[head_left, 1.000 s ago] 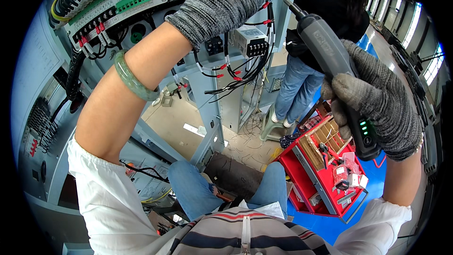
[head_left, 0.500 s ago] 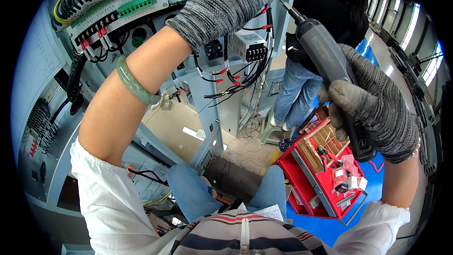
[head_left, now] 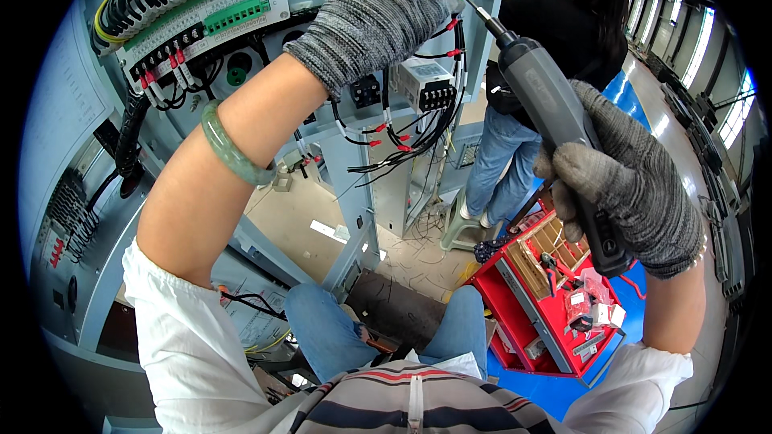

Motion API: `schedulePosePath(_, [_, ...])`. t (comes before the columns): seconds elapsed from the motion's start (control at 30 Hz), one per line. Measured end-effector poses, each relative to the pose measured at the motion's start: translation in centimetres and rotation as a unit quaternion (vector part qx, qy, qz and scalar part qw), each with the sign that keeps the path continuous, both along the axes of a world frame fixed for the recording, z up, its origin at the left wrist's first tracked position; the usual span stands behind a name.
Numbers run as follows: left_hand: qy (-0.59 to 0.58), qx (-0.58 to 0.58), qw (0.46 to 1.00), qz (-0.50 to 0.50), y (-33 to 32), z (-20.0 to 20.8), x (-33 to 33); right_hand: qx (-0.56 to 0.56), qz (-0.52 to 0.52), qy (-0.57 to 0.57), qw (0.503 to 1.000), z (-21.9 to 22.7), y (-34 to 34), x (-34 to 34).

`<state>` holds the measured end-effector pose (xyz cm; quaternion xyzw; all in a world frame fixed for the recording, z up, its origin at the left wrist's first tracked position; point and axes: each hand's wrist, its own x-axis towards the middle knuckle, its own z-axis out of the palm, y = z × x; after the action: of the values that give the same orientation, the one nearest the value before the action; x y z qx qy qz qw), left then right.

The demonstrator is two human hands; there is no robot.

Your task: The person works on an open electrical cabinet, stripping wire ends with pliers and securing them into terminal blocks using a cordless screwdriver. They also remove a slipper to show a bare foot briefly before resuming wiring.

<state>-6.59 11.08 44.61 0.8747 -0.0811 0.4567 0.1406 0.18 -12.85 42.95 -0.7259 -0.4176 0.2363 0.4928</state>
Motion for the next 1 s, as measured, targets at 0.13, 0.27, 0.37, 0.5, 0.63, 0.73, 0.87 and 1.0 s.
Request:
schedulePosePath(0.13, [-0.017,0.006,1.0,-0.012,0.1,-0.2,0.0,0.012,-0.029,-0.023,0.999,-0.5,0.2,-0.3])
schedulePosePath(0.27, [0.003,0.004,0.999,0.035,-0.3,0.1,-0.4,0.028,0.056,0.083,0.995,-0.3,0.5,0.0])
schedulePosePath(0.37, [-0.018,0.0,1.0,0.016,-0.3,-0.1,-0.4,0.09,0.095,0.164,0.978,-0.9,0.9,-0.2])
schedulePosePath(0.5, [-0.008,-0.023,1.0,0.015,-0.4,-0.1,-0.3,0.168,0.128,0.245,0.946,-2.2,1.4,-0.1])
schedulePosePath(0.63, [-0.021,-0.018,1.0,0.013,0.1,-0.3,-0.2,0.147,0.132,0.218,0.956,-1.9,1.5,-0.2])
schedulePosePath(0.73, [-0.021,-0.005,0.999,0.028,-0.3,-0.1,-0.2,0.121,0.12,0.201,0.965,-1.7,1.6,0.2])
schedulePosePath(0.87, [-0.013,-0.003,1.0,0.025,-0.2,-0.3,-0.3,0.137,0.113,0.194,0.965,-1.9,1.6,0.2])
schedulePosePath(1.0, [0.002,-0.016,0.999,0.031,-0.4,-0.2,-0.5,0.101,0.126,0.175,0.971,-1.6,1.4,0.6])
